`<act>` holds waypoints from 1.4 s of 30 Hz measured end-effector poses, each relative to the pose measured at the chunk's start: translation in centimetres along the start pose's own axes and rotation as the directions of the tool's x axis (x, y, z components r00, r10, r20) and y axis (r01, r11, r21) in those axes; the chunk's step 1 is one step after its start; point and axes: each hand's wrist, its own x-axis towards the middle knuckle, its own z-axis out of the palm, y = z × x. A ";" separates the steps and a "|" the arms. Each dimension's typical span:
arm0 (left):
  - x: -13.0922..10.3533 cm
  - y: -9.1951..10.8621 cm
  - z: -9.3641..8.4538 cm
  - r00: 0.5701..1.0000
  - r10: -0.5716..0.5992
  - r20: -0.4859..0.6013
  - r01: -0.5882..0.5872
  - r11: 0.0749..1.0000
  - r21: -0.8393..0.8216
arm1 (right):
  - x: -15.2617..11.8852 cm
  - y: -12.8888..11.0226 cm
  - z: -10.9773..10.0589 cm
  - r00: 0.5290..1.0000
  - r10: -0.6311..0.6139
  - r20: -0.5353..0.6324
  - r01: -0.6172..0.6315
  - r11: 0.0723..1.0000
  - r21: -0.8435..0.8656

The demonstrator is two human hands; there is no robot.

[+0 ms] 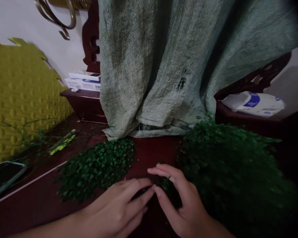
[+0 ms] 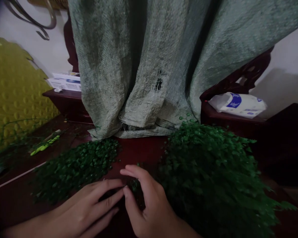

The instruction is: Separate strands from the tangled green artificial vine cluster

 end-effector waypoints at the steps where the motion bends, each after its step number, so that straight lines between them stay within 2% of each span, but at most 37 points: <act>1: -0.1 -0.1 0.2 1.000 -0.003 -0.006 0.003 1.000 0.003 | 0.2 0.0 0.1 0.999 -0.037 -0.003 0.037 0.999 -0.036; 5: -0.4 -0.5 0.7 1.000 0.013 -0.022 -0.013 1.000 0.004 | 0.9 0.1 0.1 0.981 -0.194 -0.001 0.192 0.969 -0.155; 7: -0.4 -0.9 0.7 0.999 0.015 -0.030 -0.015 1.000 -0.004 | 1.1 0.2 -0.1 0.972 -0.234 0.002 0.228 0.947 -0.226; 12: -0.2 -1.6 0.4 0.997 0.033 -0.067 -0.034 0.999 -0.026 | 1.4 0.4 -0.5 0.984 -0.172 0.055 0.180 0.941 -0.285; 15: 0.0 -1.5 0.3 0.996 0.044 -0.078 -0.047 0.998 -0.045 | 1.3 0.5 -0.6 0.976 -0.191 0.100 0.213 0.925 -0.314; 17: 0.1 -1.1 0.2 0.999 0.004 -0.046 -0.010 0.991 -0.130 | 1.3 0.6 -0.6 0.967 -0.234 0.096 0.253 0.909 -0.332; 19: 0.2 -0.6 0.0 0.994 -0.112 -0.019 0.101 0.949 -0.298 | 1.3 0.5 -0.5 0.961 -0.266 0.080 0.277 0.898 -0.342; 21: 0.4 -0.1 -0.1 0.963 -0.270 0.004 0.234 0.829 -0.508 | 1.3 0.3 -0.5 0.955 -0.286 0.076 0.295 0.896 -0.333; 23: 0.5 0.0 0.0 0.915 -0.398 0.061 0.328 0.649 -0.687 | 1.4 0.2 -0.4 0.945 -0.315 0.086 0.326 0.898 -0.294; 26: 0.7 -0.1 0.5 0.841 -0.498 0.212 0.429 0.375 -0.822 | 1.5 0.0 -0.4 0.917 -0.389 0.088 0.398 0.883 -0.249; 29: 0.8 0.0 1.2 0.797 -0.490 0.353 0.485 0.170 -0.858 | 1.5 0.2 -0.4 0.903 -0.423 0.077 0.429 0.867 -0.253; 32: 0.8 0.6 1.7 0.793 -0.372 0.483 0.447 -0.185 -0.875 | 1.5 0.3 -0.5 0.906 -0.417 0.065 0.421 0.879 -0.224; 34: 0.8 1.0 1.8 0.784 -0.317 0.533 0.424 -0.354 -0.834 | 1.5 0.3 -0.6 0.909 -0.413 0.061 0.416 0.886 -0.203; 36: 0.8 1.2 1.7 0.766 -0.332 0.550 0.430 -0.371 -0.823 | 1.5 0.2 -0.6 0.910 -0.411 0.057 0.414 0.892 -0.183; 40: 0.9 0.9 1.4 0.759 -0.401 0.513 0.433 -0.278 -0.857 | 1.6 0.0 -0.5 0.907 -0.419 0.034 0.419 0.895 -0.154; 42: 0.9 0.8 1.3 0.754 -0.414 0.510 0.425 -0.285 -0.859 | 1.6 -0.1 -0.5 0.906 -0.420 0.046 0.422 0.895 -0.147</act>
